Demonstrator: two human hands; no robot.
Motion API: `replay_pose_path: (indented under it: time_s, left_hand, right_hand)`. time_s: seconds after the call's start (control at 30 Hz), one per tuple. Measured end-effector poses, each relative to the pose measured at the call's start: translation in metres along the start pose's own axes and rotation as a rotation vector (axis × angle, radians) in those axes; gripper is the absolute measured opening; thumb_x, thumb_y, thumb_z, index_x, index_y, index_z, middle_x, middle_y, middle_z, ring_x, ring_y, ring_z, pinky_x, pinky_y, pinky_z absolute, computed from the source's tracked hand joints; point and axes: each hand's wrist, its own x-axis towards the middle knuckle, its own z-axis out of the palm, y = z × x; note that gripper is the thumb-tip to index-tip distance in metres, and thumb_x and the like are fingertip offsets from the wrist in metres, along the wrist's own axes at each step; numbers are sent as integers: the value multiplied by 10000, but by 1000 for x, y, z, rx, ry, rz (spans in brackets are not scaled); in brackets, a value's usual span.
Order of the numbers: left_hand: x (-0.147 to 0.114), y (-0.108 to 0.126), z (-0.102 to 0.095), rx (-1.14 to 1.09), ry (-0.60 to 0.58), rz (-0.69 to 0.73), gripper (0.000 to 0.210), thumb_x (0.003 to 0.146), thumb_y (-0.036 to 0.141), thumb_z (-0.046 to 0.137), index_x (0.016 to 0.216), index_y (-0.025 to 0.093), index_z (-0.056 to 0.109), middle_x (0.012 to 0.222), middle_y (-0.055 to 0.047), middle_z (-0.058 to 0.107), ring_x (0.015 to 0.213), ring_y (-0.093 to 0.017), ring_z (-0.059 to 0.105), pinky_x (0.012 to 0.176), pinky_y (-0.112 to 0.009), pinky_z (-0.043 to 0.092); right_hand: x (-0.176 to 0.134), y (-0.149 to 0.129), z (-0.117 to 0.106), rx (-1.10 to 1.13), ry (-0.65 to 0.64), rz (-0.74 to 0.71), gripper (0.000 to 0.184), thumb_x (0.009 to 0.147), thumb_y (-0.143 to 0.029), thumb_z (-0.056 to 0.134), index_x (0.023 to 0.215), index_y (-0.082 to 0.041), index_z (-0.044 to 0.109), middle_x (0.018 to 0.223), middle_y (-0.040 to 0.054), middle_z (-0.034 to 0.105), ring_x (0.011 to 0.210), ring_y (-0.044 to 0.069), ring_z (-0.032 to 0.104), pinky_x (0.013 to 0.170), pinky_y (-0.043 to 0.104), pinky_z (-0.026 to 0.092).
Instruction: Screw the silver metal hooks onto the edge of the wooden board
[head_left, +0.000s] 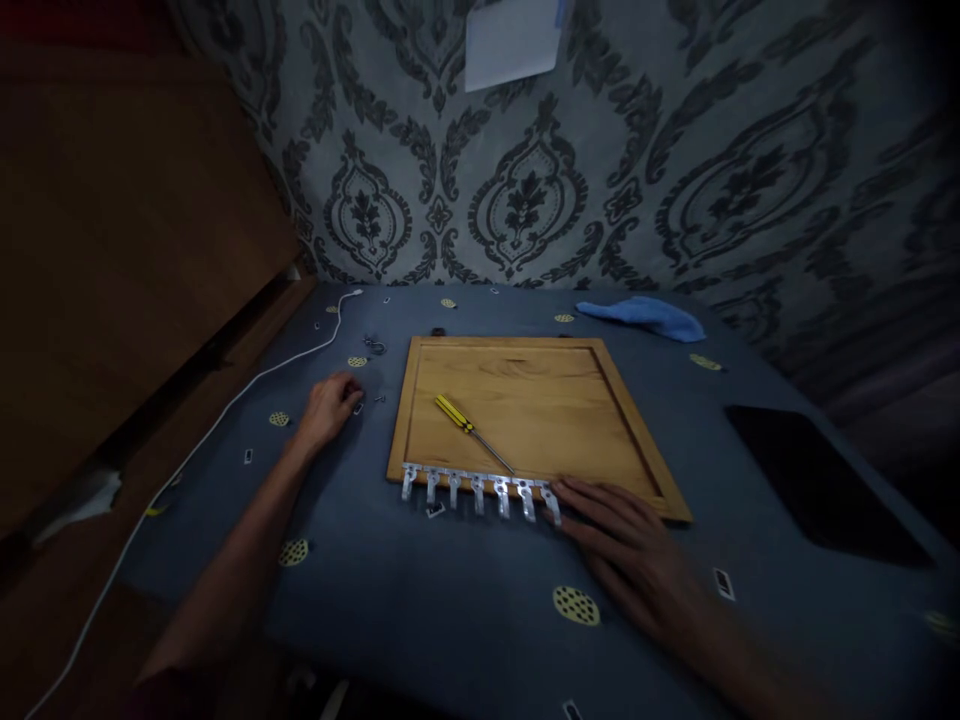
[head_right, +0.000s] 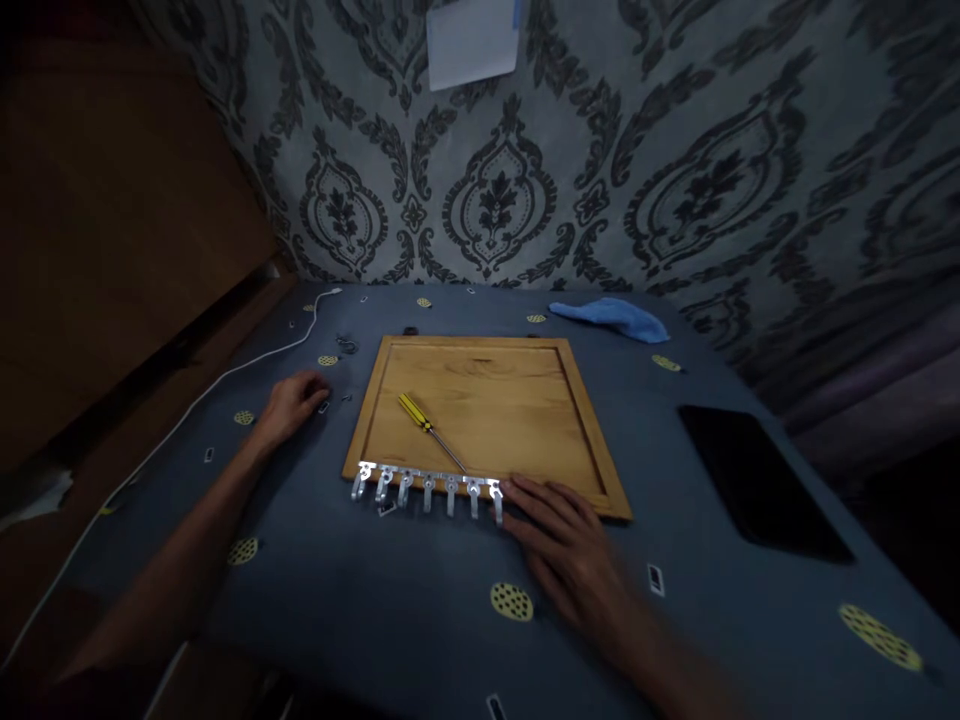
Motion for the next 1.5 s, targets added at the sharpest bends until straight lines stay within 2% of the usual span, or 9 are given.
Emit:
replay_pose_path:
  time_s: [0.27, 0.47, 0.63, 0.77, 0.9, 1.03, 1.13, 1.3, 1.5]
  left_hand:
    - [-3, 10, -1, 170, -5, 40, 318, 992, 396, 642, 1203, 159, 651, 1220, -93, 667, 1099, -222, 662, 960, -448, 578]
    - [-5, 12, -2, 188, 49, 87, 199, 966, 233, 478, 957, 195, 672, 1075, -132, 703, 1029, -286, 660, 856, -380, 505]
    - [-9, 19, -12, 130, 105, 153, 226, 935, 325, 448, 882, 199, 628, 965, -138, 676, 931, -325, 632, 773, -405, 458]
    - [-15, 45, -22, 11, 123, 243, 253, 935, 393, 469, 921, 202, 635, 948, -82, 670, 847, -267, 627, 775, -388, 468]
    - [-21, 99, -22, -128, -25, 383, 308, 943, 476, 500, 973, 223, 673, 980, -37, 701, 877, -215, 659, 756, -321, 501]
    - [-26, 161, -10, -328, -354, 611, 261, 971, 405, 521, 973, 190, 669, 975, -50, 682, 913, -194, 658, 808, -314, 493]
    - [-26, 194, -1, -299, -562, 713, 234, 1007, 357, 501, 972, 193, 664, 977, -39, 658, 900, -179, 636, 794, -308, 468]
    - [-19, 220, 4, -134, -742, 782, 259, 1037, 358, 473, 976, 185, 656, 991, -46, 642, 917, -193, 619, 810, -323, 459]
    - [-11, 233, 6, 8, -837, 805, 229, 1028, 301, 464, 956, 177, 642, 1012, -64, 639, 965, -215, 607, 840, -342, 462]
  right_hand:
    - [3, -3, -1, -10, 3, -12, 423, 982, -139, 513, 1337, -294, 685, 1433, 81, 672, 1356, 264, 614, 1037, 555, 553]
    - [9, -13, -9, -3, -31, 29, 383, 973, -99, 527, 1280, -242, 708, 1424, 97, 678, 1381, 251, 588, 1079, 562, 524]
    - [12, -18, -13, 21, -78, 65, 372, 976, -110, 549, 1289, -244, 699, 1453, 82, 658, 1405, 228, 561, 1135, 552, 475]
    - [13, -21, -14, 26, -48, 79, 336, 986, -112, 551, 1257, -233, 710, 1441, 77, 667, 1407, 218, 555, 1154, 514, 461]
    - [12, -20, -13, 45, -61, 69, 351, 989, -121, 536, 1296, -203, 686, 1462, 94, 648, 1429, 234, 526, 1179, 526, 425]
    - [10, -18, -12, 55, -72, 55, 343, 997, -151, 517, 1296, -191, 679, 1475, 93, 636, 1439, 255, 506, 1197, 527, 391]
    - [11, -19, -11, 61, -55, 51, 336, 1007, -147, 495, 1277, -198, 687, 1448, 87, 656, 1406, 252, 536, 1185, 514, 398]
    - [13, -23, -15, 57, -60, 76, 333, 1000, -127, 523, 1278, -208, 687, 1448, 100, 656, 1377, 256, 563, 1162, 527, 412]
    - [14, -24, -17, 70, -57, 80, 325, 978, -106, 566, 1261, -189, 701, 1424, 120, 671, 1361, 278, 579, 1124, 540, 449]
